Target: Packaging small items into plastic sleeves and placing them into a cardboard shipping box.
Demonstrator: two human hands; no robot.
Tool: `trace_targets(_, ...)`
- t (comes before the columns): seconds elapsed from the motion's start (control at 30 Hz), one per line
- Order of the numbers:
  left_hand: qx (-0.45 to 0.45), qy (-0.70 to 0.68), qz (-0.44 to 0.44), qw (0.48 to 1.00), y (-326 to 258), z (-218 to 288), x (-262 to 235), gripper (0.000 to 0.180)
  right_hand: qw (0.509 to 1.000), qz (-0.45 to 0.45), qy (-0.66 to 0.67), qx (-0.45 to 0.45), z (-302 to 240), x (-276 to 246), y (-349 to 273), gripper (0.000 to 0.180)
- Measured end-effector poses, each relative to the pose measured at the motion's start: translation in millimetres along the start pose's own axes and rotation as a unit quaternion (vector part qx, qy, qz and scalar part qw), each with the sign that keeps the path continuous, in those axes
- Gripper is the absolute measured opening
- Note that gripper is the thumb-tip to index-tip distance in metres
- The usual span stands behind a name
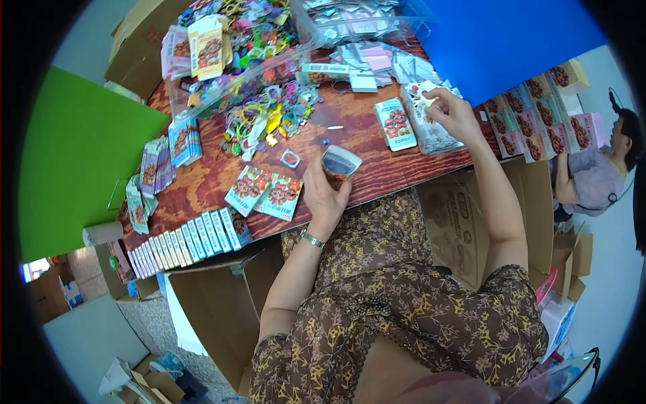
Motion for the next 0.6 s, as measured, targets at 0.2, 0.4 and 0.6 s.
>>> trace_targets(0.2,-0.013,0.0,-0.002,1.0,2.3,-1.2,2.1,0.086,0.994,-0.075,0.029,-0.069,-35.1,31.4,1.0,0.017)
trace_targets(0.4,0.007,0.01,0.026,1.0,4.3,3.4,0.1,0.087,0.976,-0.159,0.029,-0.148,-124.1,93.1,-53.2,0.012)
trace_targets(0.6,0.014,0.021,0.031,0.999,1.7,5.1,-3.9,0.089,0.907,-0.123,-0.135,-0.379,-154.6,147.8,-85.6,0.024)
Point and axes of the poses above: each hand's wrist, its own y-axis towards the middle knuckle, its own x-axis out of the palm, z = x × y, the point moved 9 cm from there along y, towards the middle knuckle, and after that the axes turned 9 degrees about x, right-handed, at the moved point
